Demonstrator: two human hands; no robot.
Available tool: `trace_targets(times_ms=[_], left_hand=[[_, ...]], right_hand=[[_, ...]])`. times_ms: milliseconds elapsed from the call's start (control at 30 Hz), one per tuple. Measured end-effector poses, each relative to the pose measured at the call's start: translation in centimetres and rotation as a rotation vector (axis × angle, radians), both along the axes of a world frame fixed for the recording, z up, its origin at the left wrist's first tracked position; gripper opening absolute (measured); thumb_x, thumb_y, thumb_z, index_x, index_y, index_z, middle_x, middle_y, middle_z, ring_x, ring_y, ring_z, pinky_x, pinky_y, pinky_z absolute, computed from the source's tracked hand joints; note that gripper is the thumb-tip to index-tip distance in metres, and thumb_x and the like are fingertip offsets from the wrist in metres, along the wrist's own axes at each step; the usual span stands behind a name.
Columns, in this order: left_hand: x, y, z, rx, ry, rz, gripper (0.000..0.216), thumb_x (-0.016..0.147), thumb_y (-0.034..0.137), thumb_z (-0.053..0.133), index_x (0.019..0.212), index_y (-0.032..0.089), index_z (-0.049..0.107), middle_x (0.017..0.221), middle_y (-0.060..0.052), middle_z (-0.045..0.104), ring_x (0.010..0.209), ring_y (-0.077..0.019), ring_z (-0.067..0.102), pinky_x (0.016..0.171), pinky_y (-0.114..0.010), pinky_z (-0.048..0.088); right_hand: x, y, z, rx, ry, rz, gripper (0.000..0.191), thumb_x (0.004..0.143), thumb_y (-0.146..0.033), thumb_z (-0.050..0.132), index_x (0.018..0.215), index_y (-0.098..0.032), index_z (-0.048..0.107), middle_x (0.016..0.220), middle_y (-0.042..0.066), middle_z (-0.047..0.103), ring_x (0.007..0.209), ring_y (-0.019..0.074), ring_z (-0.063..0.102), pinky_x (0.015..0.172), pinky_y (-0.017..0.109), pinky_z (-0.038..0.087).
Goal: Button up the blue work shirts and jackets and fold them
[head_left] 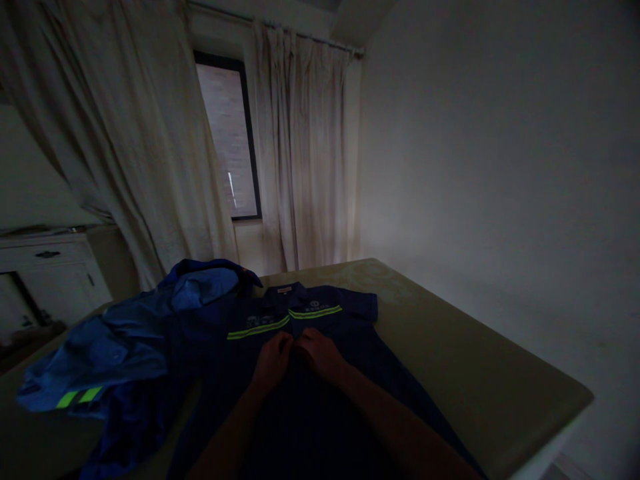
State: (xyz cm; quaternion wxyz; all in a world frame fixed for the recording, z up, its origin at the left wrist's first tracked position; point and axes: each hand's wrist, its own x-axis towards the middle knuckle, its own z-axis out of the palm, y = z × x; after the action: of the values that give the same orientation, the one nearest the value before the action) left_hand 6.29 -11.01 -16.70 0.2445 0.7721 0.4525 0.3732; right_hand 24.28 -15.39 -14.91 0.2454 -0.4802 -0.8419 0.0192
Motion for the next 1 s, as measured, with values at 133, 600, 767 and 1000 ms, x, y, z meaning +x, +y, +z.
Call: trace_targets(times_ms=[133,600,767,1000], left_hand=[[-0.01,0.12,-0.06,-0.010,0.005,0.006,0.028,0.095,0.039,0.044,0.092,0.022,0.066,0.093,-0.006,0.075,0.091,-0.0236,0.070,0.081,-0.032,0.049],[0.21,0.21,-0.21,-0.030,0.032,0.083,0.018,0.094,0.033,0.052,0.093,0.021,0.066,0.090,-0.005,0.075,0.086,-0.0219,0.071,0.077,-0.030,0.048],[0.09,-0.05,0.14,-0.017,-0.007,0.041,0.020,0.092,0.036,0.052,0.088,0.022,0.065,0.086,-0.003,0.073,0.083,-0.0214,0.069,0.075,-0.030,0.049],[-0.05,-0.05,0.36,-0.010,-0.063,0.033,0.027,0.089,0.044,0.054,0.090,0.021,0.067,0.090,-0.006,0.076,0.087,-0.0246,0.071,0.080,-0.034,0.052]], right_hand=[[-0.35,0.06,-0.08,0.009,-0.053,-0.036,0.019,0.106,-0.025,0.050,0.104,-0.021,0.069,0.105,0.004,0.065,0.101,0.0186,0.061,0.084,0.026,0.047],[-0.55,-0.07,0.09,-0.026,0.000,-0.120,0.016,0.105,-0.026,0.052,0.100,-0.019,0.066,0.104,0.005,0.066,0.100,0.0187,0.062,0.086,0.026,0.046],[-0.48,0.09,0.00,-0.040,0.050,-0.107,0.021,0.106,-0.026,0.048,0.101,-0.020,0.068,0.103,0.004,0.067,0.099,0.0179,0.063,0.085,0.025,0.046],[-0.33,0.09,0.08,-0.071,0.114,-0.148,0.020,0.105,-0.027,0.050,0.105,-0.021,0.069,0.106,0.005,0.069,0.102,0.0180,0.064,0.091,0.027,0.047]])
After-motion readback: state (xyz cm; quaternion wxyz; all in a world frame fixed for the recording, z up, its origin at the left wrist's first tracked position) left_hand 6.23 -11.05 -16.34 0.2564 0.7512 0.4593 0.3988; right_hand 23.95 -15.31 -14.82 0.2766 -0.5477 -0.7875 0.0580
